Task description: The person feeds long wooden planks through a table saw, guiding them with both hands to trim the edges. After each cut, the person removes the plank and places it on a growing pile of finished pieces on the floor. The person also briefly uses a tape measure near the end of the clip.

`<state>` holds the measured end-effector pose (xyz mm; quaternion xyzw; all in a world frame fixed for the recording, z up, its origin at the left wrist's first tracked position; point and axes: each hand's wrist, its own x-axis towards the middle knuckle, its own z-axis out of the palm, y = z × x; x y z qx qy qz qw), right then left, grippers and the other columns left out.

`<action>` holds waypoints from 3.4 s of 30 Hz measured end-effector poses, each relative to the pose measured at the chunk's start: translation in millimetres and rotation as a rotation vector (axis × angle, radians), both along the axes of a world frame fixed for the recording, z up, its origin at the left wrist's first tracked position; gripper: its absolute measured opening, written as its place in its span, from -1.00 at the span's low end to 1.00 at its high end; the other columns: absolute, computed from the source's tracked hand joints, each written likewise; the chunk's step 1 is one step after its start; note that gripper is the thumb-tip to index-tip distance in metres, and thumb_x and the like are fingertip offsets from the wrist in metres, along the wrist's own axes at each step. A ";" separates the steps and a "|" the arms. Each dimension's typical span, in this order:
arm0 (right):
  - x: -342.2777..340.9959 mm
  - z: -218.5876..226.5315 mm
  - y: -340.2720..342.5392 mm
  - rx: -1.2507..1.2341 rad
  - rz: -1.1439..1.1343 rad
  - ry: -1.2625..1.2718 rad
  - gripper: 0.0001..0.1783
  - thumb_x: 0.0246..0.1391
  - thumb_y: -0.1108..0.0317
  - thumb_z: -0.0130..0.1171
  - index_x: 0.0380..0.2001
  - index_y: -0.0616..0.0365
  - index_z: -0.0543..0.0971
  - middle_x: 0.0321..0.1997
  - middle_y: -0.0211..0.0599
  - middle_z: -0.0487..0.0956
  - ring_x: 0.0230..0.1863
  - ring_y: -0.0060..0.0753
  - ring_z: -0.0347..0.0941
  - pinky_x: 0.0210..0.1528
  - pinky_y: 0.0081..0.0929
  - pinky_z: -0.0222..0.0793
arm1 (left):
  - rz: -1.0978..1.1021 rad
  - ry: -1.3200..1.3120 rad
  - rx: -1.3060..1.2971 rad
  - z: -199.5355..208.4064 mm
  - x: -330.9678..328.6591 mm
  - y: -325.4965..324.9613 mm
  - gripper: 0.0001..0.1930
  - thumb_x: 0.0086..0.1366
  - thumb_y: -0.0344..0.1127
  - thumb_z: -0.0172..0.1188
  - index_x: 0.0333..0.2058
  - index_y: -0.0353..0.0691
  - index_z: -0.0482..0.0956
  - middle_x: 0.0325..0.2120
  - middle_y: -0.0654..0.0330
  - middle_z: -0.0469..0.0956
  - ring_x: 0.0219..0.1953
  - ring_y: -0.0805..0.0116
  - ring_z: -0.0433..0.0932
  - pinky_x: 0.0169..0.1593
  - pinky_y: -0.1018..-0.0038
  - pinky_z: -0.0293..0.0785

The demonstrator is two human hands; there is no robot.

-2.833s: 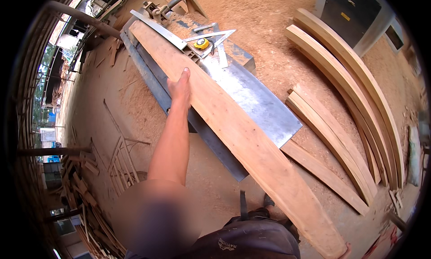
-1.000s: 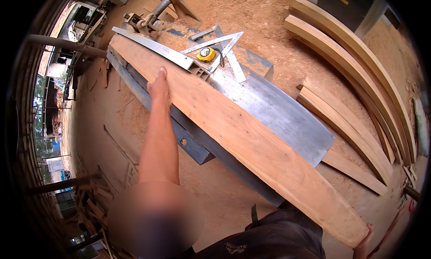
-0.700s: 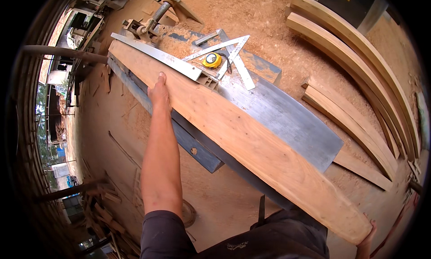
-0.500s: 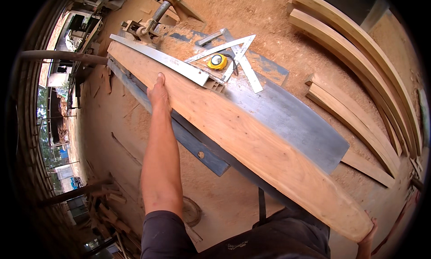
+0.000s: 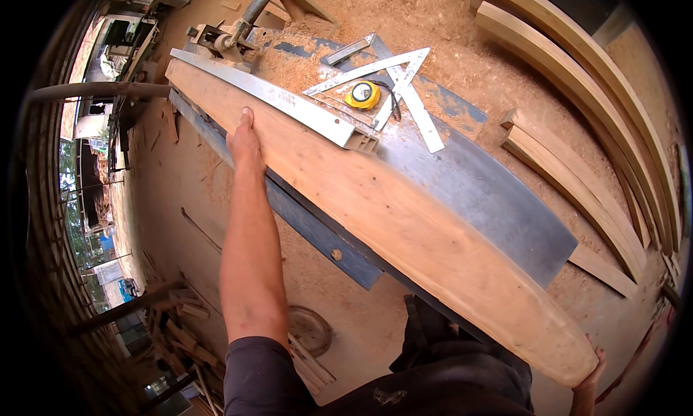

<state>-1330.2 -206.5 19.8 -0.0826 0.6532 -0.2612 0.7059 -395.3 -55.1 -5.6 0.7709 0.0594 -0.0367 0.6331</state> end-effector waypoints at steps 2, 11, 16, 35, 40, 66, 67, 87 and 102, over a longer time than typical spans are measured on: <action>12.9 4.1 0.2 0.010 0.069 -0.030 -0.12 0.19 -0.22 0.01 0.43 0.14 0.34 0.40 -0.15 0.48 0.36 0.03 0.42 0.40 0.03 0.33 | -0.043 0.002 -0.016 -4.4 13.4 5.8 -0.15 0.31 -0.22 0.40 0.33 -0.64 0.14 0.21 -0.19 0.46 0.15 0.04 0.53 0.22 0.26 0.48; 54.8 9.7 1.6 0.010 0.196 -0.092 -0.12 0.16 -0.22 0.01 0.40 0.14 0.35 0.43 -0.09 0.45 0.38 0.06 0.40 0.40 0.03 0.33 | -0.004 0.019 -0.004 -8.6 48.2 9.7 -0.11 0.28 -0.18 0.42 0.34 -0.63 0.12 0.21 -0.20 0.44 0.15 0.04 0.53 0.19 0.21 0.50; 55.0 -1.0 4.1 -0.089 0.133 -0.066 -0.57 0.21 -0.12 0.04 -0.06 -0.08 0.58 0.42 -0.08 0.45 0.40 0.11 0.36 0.41 0.11 0.31 | -0.019 0.064 -0.034 6.5 57.4 7.3 -0.13 0.28 -0.20 0.42 0.34 -0.63 0.14 0.22 -0.20 0.44 0.17 0.04 0.52 0.21 0.23 0.49; 117.0 -4.5 12.6 -0.052 0.217 0.063 -0.21 0.27 -0.25 -0.07 0.29 0.16 0.48 0.30 -0.14 0.55 0.31 -0.07 0.45 0.33 -0.14 0.37 | 0.039 -0.023 0.005 -9.1 155.1 21.7 -0.17 0.25 -0.26 0.45 0.29 -0.65 0.19 0.19 -0.19 0.48 0.16 0.07 0.53 0.25 0.32 0.43; 130.2 -11.0 13.5 -0.068 0.240 0.071 -0.22 0.28 -0.21 -0.05 0.31 0.20 0.46 0.33 -0.09 0.52 0.33 -0.03 0.43 0.36 -0.10 0.35 | -0.048 -0.058 -0.086 -13.9 178.1 30.0 -0.06 0.22 -0.25 0.48 0.33 -0.73 0.10 0.24 -0.24 0.43 0.21 0.04 0.49 0.30 0.34 0.38; 176.0 -41.0 13.8 -0.478 0.634 0.340 -0.35 0.43 -0.01 0.09 0.39 0.19 0.42 0.33 -0.06 0.48 0.32 -0.25 0.38 0.30 -0.32 0.33 | -0.052 0.028 -0.086 -11.6 89.5 23.2 0.22 0.19 -0.16 0.50 0.47 -0.57 -0.27 0.44 -0.32 0.10 0.47 -0.10 0.18 0.51 0.28 0.12; 195.9 -24.5 13.6 -0.533 0.710 0.412 -0.38 0.41 -0.01 0.10 0.34 0.19 0.45 0.29 -0.07 0.51 0.28 -0.25 0.40 0.28 -0.31 0.34 | -0.037 0.034 -0.056 -6.4 67.3 18.2 0.23 0.18 -0.16 0.51 0.47 -0.57 -0.27 0.45 -0.32 0.08 0.47 -0.09 0.17 0.51 0.29 0.11; 270.9 14.2 29.1 -0.807 0.727 0.392 -0.59 0.27 0.18 0.25 -0.12 0.40 0.69 -0.09 -0.18 0.67 0.01 -0.30 0.53 0.18 -0.32 0.35 | -0.040 -0.013 -0.031 15.1 5.6 -0.4 0.09 0.19 -0.32 0.49 0.44 -0.60 -0.14 0.35 -0.27 0.27 0.33 -0.02 0.37 0.40 0.27 0.29; 344.8 18.5 36.7 -0.794 0.717 0.398 -0.68 0.23 0.34 0.27 -0.09 0.40 0.70 -0.03 -0.09 0.66 0.06 -0.24 0.52 0.25 -0.31 0.33 | -0.018 -0.065 -0.010 -0.4 90.6 13.3 -0.11 0.19 -0.39 0.48 0.35 -0.59 0.12 0.23 -0.19 0.44 0.20 0.04 0.49 0.29 0.29 0.39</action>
